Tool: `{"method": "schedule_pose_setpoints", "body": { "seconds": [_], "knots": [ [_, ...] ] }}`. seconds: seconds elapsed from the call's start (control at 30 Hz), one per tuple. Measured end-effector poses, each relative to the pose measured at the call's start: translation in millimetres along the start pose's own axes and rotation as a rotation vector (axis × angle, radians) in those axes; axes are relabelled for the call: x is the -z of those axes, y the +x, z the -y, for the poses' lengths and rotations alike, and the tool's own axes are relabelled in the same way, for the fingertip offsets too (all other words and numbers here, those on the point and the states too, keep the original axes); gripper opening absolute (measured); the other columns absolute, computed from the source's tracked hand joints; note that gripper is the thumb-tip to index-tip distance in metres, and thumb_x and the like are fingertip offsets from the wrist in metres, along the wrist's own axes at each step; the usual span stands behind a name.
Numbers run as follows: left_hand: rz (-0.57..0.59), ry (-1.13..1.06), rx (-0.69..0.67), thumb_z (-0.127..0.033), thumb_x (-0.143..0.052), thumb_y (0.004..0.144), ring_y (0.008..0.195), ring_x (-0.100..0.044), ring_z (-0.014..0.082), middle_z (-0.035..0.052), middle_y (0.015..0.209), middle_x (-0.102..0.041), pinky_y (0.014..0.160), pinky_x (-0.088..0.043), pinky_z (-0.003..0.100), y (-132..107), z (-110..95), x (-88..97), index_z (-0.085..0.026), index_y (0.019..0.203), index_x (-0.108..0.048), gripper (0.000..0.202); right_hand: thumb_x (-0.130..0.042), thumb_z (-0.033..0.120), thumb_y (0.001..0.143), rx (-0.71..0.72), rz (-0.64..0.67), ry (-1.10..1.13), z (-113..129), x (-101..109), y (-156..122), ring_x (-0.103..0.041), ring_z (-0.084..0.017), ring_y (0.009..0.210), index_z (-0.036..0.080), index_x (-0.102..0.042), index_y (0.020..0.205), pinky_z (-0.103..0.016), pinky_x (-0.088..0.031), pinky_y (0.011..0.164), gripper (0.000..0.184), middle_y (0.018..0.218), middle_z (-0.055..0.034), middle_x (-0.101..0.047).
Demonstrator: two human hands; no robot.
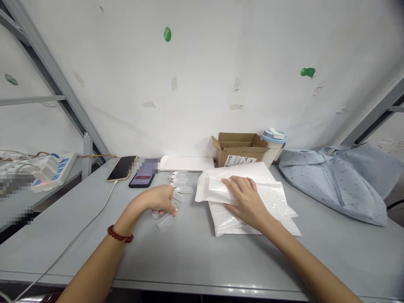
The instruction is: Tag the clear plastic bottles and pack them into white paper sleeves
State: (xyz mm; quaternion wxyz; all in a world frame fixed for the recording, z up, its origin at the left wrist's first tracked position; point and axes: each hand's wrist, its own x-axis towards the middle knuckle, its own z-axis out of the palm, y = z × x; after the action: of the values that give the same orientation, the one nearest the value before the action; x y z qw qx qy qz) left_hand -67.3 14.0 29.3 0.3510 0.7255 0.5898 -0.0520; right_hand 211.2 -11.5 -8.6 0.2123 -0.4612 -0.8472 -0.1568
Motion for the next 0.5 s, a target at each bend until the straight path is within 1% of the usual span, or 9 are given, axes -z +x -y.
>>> {"method": "schedule_pose_setpoints", "body": {
  "seconds": [0.07,0.13,0.2,0.23,0.27,0.33,0.4,0.43,0.5],
  "knots": [
    [0.001,0.042,-0.033,-0.030,-0.064,0.053,0.030,-0.035,0.0107,-0.0022,0.033,-0.043,0.035,-0.026,0.024,2.7,-4.8,-6.0,-0.019,0.035,-0.042,0.031,-0.053,0.022,0.074,0.001,0.005,0.004,-0.3,-0.8,-0.4,-0.043,-0.028,0.110,0.017,-0.044,0.121,-0.047,-0.030,0.093,0.048,0.114,-0.0152,-0.050],
    [0.029,0.029,-0.110,-0.028,-0.065,0.053,0.033,-0.036,0.0103,-0.0030,0.035,-0.044,0.035,-0.025,0.023,1.6,-8.9,-7.0,-0.018,0.039,-0.047,0.025,-0.054,0.022,0.074,0.000,0.014,0.007,-0.6,-1.3,-0.6,-0.042,-0.028,0.111,0.016,-0.044,0.121,-0.047,-0.030,0.093,0.048,0.114,-0.0154,-0.050],
    [0.058,-0.067,-0.205,-0.029,-0.064,0.057,0.038,-0.040,0.0103,-0.0038,0.041,-0.047,0.037,-0.027,0.021,-3.7,-13.2,-3.2,-0.018,0.050,-0.054,0.017,-0.054,0.023,0.074,-0.002,0.019,0.010,-0.7,-1.5,-0.6,-0.042,-0.028,0.111,0.016,-0.044,0.121,-0.047,-0.029,0.094,0.048,0.115,-0.0156,-0.050],
    [0.047,-0.146,-0.256,-0.031,-0.063,0.061,0.040,-0.042,0.0102,-0.0041,0.044,-0.049,0.040,-0.030,0.021,-7.2,-15.7,-0.3,-0.018,0.055,-0.056,0.016,-0.054,0.023,0.074,-0.002,0.020,0.011,-0.8,-1.5,-0.5,-0.042,-0.028,0.112,0.016,-0.044,0.121,-0.048,-0.029,0.094,0.048,0.115,-0.0156,-0.049],
    [0.012,-0.239,-0.302,-0.033,-0.060,0.065,0.043,-0.045,0.0102,-0.0041,0.047,-0.051,0.043,-0.034,0.021,-10.7,-18.4,2.5,-0.018,0.061,-0.058,0.016,-0.054,0.022,0.074,-0.003,0.020,0.014,-0.7,-1.3,-0.4,-0.042,-0.028,0.112,0.016,-0.044,0.121,-0.048,-0.029,0.094,0.049,0.115,-0.0156,-0.049],
    [-0.106,-0.428,-0.364,-0.035,-0.055,0.072,0.047,-0.049,0.0107,-0.0032,0.054,-0.055,0.050,-0.040,0.022,-15.7,-23.7,6.6,-0.018,0.070,-0.059,0.018,-0.054,0.021,0.073,-0.005,0.021,0.022,-0.6,-0.9,-0.3,-0.041,-0.028,0.112,0.016,-0.044,0.121,-0.048,-0.029,0.094,0.049,0.115,-0.0154,-0.049],
    [-0.219,-0.582,-0.382,-0.035,-0.054,0.075,0.055,-0.055,0.0121,-0.0005,0.064,-0.061,0.054,-0.044,0.024,-16.0,-27.7,7.0,-0.018,0.079,-0.059,0.019,-0.054,0.020,0.073,-0.007,0.021,0.034,-0.5,-0.3,-0.2,-0.041,-0.028,0.111,0.016,-0.044,0.121,-0.048,-0.029,0.094,0.049,0.115,-0.0153,-0.049],
    [-0.257,-0.629,-0.380,-0.035,-0.055,0.075,0.058,-0.057,0.0130,0.0010,0.069,-0.063,0.055,-0.045,0.025,-14.4,-28.9,5.6,-0.017,0.083,-0.059,0.020,-0.054,0.020,0.073,-0.009,0.020,0.038,-0.4,0.0,-0.2,-0.041,-0.028,0.111,0.016,-0.044,0.121,-0.047,-0.029,0.094,0.049,0.114,-0.0153,-0.049],
    [-0.296,-0.671,-0.377,-0.034,-0.056,0.075,0.063,-0.059,0.0139,0.0032,0.075,-0.065,0.057,-0.046,0.025,-8.4,-30.2,0.5,-0.016,0.086,-0.058,0.021,-0.054,0.020,0.073,-0.008,0.013,0.044,-0.5,0.2,-0.3,-0.042,-0.028,0.110,0.015,-0.045,0.120,-0.047,-0.029,0.094,0.049,0.114,-0.0154,-0.049]
  ]
}}
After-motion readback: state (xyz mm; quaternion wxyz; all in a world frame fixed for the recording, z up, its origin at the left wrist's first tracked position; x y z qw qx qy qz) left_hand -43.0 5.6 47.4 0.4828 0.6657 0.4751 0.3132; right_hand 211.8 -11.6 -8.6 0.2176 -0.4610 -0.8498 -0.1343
